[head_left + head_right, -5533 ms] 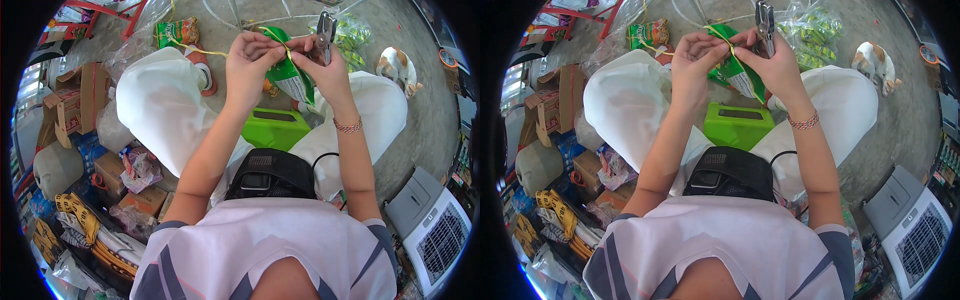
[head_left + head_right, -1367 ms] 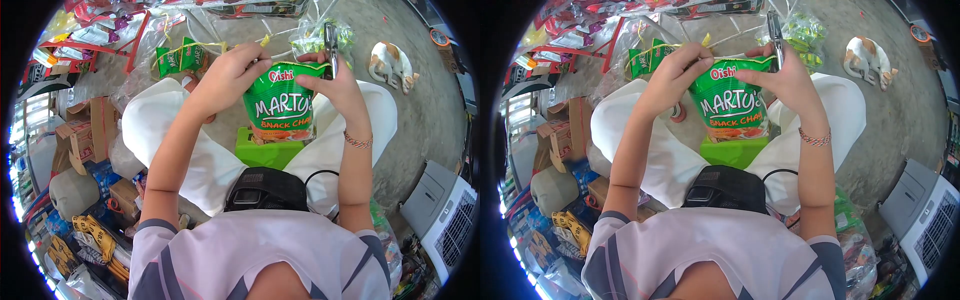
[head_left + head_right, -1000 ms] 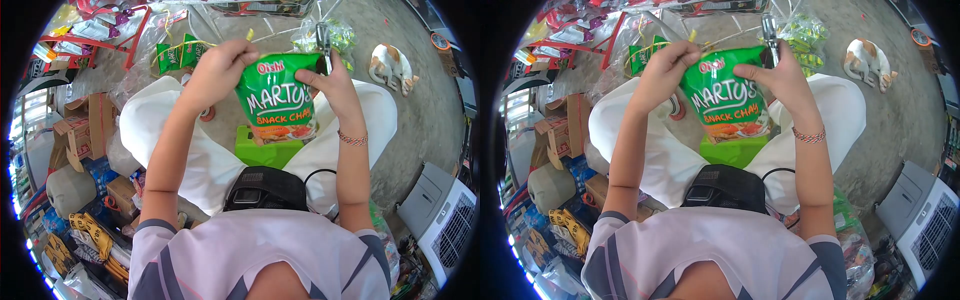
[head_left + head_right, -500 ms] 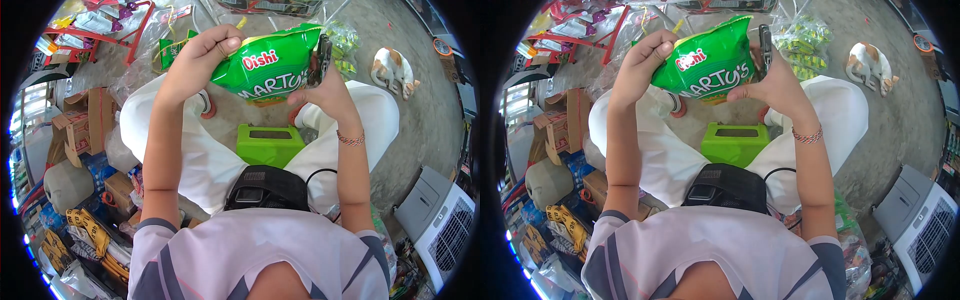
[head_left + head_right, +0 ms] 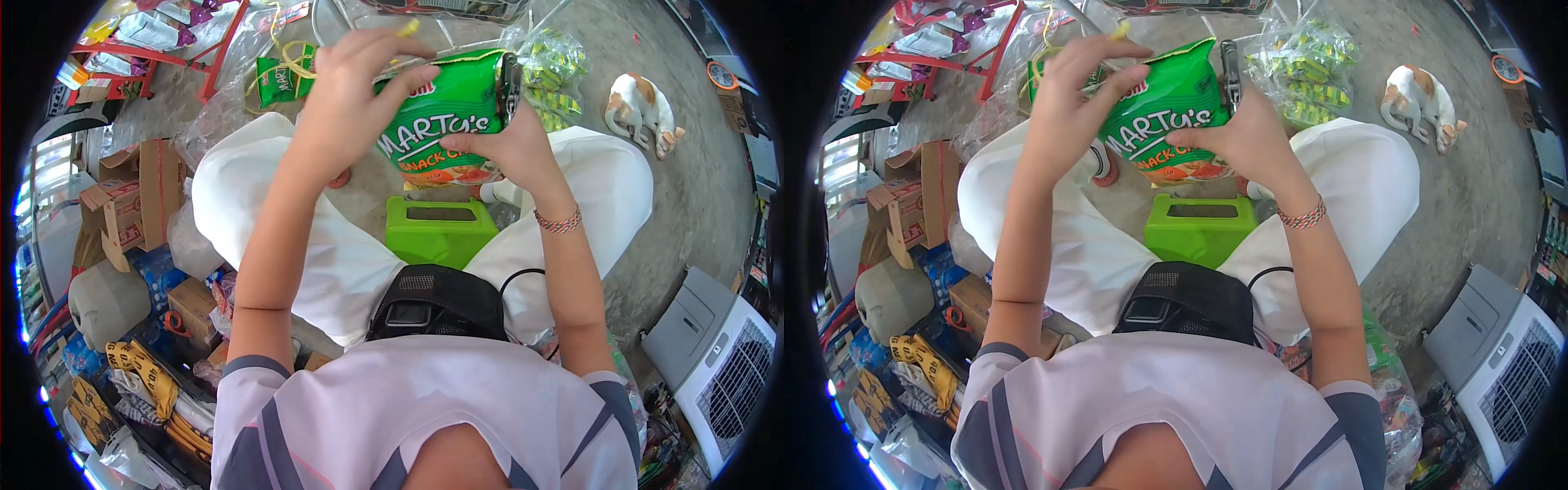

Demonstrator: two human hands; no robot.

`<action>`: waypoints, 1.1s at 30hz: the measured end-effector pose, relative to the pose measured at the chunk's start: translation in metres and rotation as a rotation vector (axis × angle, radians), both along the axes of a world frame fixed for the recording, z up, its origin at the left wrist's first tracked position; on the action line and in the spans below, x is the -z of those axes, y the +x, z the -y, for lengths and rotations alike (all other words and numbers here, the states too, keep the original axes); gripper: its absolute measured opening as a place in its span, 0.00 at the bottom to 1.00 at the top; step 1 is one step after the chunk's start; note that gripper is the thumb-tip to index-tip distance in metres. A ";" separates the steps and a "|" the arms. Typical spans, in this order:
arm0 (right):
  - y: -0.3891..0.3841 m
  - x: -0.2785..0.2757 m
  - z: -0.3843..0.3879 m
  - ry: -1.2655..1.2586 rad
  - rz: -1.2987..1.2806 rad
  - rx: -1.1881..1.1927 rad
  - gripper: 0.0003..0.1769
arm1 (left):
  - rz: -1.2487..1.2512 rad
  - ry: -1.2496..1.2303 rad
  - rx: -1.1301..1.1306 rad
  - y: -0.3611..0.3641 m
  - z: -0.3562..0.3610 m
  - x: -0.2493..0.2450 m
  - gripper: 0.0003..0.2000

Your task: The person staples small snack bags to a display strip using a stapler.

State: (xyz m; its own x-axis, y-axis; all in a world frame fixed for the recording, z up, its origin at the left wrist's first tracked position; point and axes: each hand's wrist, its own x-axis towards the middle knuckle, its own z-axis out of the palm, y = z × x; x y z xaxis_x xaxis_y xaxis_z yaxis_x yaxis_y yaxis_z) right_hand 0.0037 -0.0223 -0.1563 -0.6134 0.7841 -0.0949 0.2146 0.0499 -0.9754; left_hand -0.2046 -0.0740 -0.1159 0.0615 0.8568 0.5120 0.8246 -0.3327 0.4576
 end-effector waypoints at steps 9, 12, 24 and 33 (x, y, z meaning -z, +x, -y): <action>-0.008 -0.003 0.007 -0.038 0.010 -0.015 0.27 | 0.261 -0.105 -0.201 0.011 -0.001 0.006 0.06; -0.001 -0.007 0.003 -0.010 0.078 -0.005 0.23 | 0.209 -0.036 -0.182 0.007 -0.004 0.009 0.05; 0.007 0.003 -0.004 -0.062 -0.202 0.223 0.20 | -0.032 -0.138 -0.021 0.023 0.005 0.022 0.04; 0.011 0.008 -0.007 -0.482 -0.468 0.391 0.15 | 0.267 -0.441 0.016 0.020 0.002 0.024 0.09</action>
State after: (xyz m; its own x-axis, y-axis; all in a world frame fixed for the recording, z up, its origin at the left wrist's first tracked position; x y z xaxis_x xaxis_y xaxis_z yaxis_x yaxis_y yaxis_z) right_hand 0.0151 -0.0153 -0.1640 -0.3605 0.8899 -0.2796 -0.3101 -0.3970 -0.8638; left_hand -0.1842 -0.0759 -0.1399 -0.0069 0.9948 0.1018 0.6564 -0.0723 0.7510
